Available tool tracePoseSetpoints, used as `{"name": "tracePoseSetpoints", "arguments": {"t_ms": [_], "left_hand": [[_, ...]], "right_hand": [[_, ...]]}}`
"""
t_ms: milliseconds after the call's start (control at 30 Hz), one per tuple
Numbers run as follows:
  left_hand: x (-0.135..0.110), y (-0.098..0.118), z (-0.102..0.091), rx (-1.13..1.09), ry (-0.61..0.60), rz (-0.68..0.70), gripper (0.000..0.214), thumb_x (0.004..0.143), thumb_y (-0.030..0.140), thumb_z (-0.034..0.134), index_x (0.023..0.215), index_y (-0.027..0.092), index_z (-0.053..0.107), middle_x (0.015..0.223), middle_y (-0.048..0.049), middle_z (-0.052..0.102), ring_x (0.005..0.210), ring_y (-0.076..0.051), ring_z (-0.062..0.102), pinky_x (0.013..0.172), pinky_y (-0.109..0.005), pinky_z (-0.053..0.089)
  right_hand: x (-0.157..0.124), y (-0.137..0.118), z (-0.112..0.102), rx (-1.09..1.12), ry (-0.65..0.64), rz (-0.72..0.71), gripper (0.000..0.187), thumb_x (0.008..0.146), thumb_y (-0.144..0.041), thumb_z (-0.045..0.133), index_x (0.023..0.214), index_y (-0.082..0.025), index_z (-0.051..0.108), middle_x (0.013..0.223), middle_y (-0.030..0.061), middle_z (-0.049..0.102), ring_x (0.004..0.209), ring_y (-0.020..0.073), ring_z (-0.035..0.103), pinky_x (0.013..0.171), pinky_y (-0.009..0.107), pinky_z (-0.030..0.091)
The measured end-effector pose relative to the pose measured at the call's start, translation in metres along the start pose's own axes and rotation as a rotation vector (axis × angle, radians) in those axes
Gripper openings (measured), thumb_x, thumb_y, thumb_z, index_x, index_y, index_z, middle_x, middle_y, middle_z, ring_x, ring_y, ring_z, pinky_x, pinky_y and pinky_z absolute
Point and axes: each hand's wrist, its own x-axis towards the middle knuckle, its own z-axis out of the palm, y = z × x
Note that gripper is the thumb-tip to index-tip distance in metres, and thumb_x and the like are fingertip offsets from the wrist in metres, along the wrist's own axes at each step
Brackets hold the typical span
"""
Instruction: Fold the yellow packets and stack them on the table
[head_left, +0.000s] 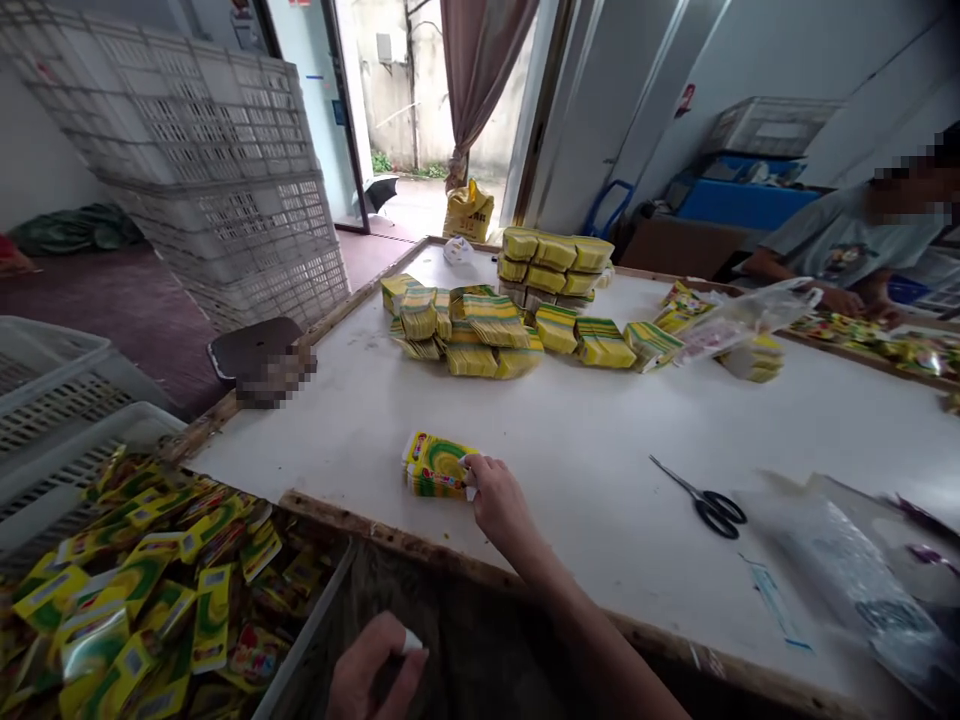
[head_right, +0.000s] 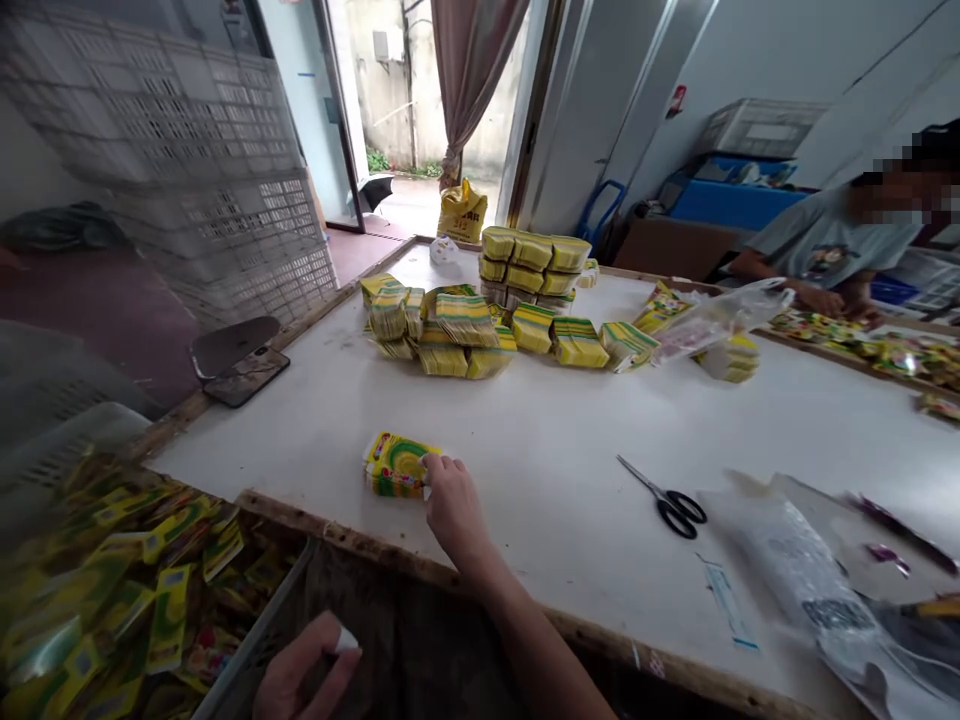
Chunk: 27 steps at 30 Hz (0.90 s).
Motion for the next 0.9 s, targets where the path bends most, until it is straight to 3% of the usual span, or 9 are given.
{"name": "tracePoseSetpoints", "arguments": {"t_ms": [200,300,433,533,633,700,800,900], "left_hand": [[0.021,0.012,0.001,-0.115,-0.004,-0.111,0.020,0.088,0.028,0.057,0.070,0.020,0.057,0.062,0.0035,0.050,0.056,-0.011,0.049,0.055,-0.019,0.041],[0.016,0.019,0.011,-0.173,-0.022,-0.171,0.022,0.088,0.031,0.056,0.070,0.019,0.057,0.063,0.0026,0.050,0.059,-0.011,0.048,0.058,-0.020,0.041],[0.000,0.029,0.026,-0.330,0.013,-0.369,0.031,0.087,0.042,0.059,0.068,0.018,0.058,0.061,0.0023,0.046,0.058,-0.011,0.043,0.056,-0.021,0.038],[-0.004,0.033,0.032,-0.546,0.054,-0.477,0.035,0.081,0.052,0.064,0.084,0.017,0.065,0.067,0.0002,0.053,0.060,-0.011,0.046,0.056,-0.021,0.039],[0.010,0.039,0.033,-0.777,0.176,-0.431,0.069,0.066,0.073,0.065,0.112,0.020,0.063,0.094,-0.0082,0.065,0.081,-0.021,0.061,0.067,-0.029,0.050],[0.028,0.046,0.033,-0.863,0.219,-0.348,0.083,0.060,0.081,0.061,0.118,0.021,0.060,0.108,-0.0124,0.065,0.099,-0.030,0.062,0.081,-0.039,0.052],[0.053,0.060,0.037,-0.944,0.218,-0.331,0.080,0.063,0.085,0.053,0.109,0.020,0.065,0.101,-0.0141,0.068,0.101,-0.034,0.062,0.085,-0.043,0.052],[0.067,0.072,0.043,-1.008,0.313,-0.412,0.074,0.064,0.084,0.053,0.095,0.018,0.066,0.086,-0.0114,0.068,0.086,-0.030,0.066,0.075,-0.040,0.055]], "right_hand": [[-0.002,0.002,0.002,-0.028,0.016,0.001,0.049,0.068,0.008,0.043,0.109,-0.017,0.054,0.102,0.0111,0.060,0.094,0.0246,0.053,0.083,0.035,0.043],[0.000,0.002,0.004,0.011,0.042,-0.007,0.047,0.067,0.008,0.042,0.104,-0.018,0.054,0.099,0.0103,0.058,0.092,0.0244,0.052,0.082,0.036,0.043],[-0.001,0.000,0.001,0.150,0.099,0.002,0.049,0.064,0.006,0.042,0.106,-0.019,0.047,0.093,0.0056,0.054,0.084,0.0209,0.053,0.077,0.035,0.045],[-0.011,-0.007,-0.010,0.299,0.109,-0.013,0.043,0.070,-0.001,0.045,0.109,-0.020,0.041,0.084,0.0002,0.052,0.071,0.0160,0.054,0.067,0.029,0.047],[-0.036,-0.020,-0.019,0.602,0.021,-0.044,0.042,0.076,-0.012,0.052,0.114,-0.021,0.039,0.086,-0.0002,0.054,0.068,0.0140,0.058,0.063,0.026,0.050],[-0.057,-0.030,-0.019,0.839,-0.078,-0.041,0.042,0.075,-0.012,0.054,0.113,-0.022,0.041,0.090,0.0005,0.056,0.070,0.0137,0.059,0.063,0.025,0.050],[-0.083,-0.042,-0.010,1.021,-0.151,-0.012,0.038,0.073,-0.009,0.056,0.107,-0.023,0.046,0.088,-0.0003,0.055,0.069,0.0128,0.056,0.061,0.023,0.047],[-0.100,-0.049,-0.001,1.099,-0.094,0.026,0.026,0.073,-0.012,0.059,0.096,-0.022,0.050,0.083,-0.0017,0.053,0.068,0.0127,0.051,0.061,0.023,0.044]]}}
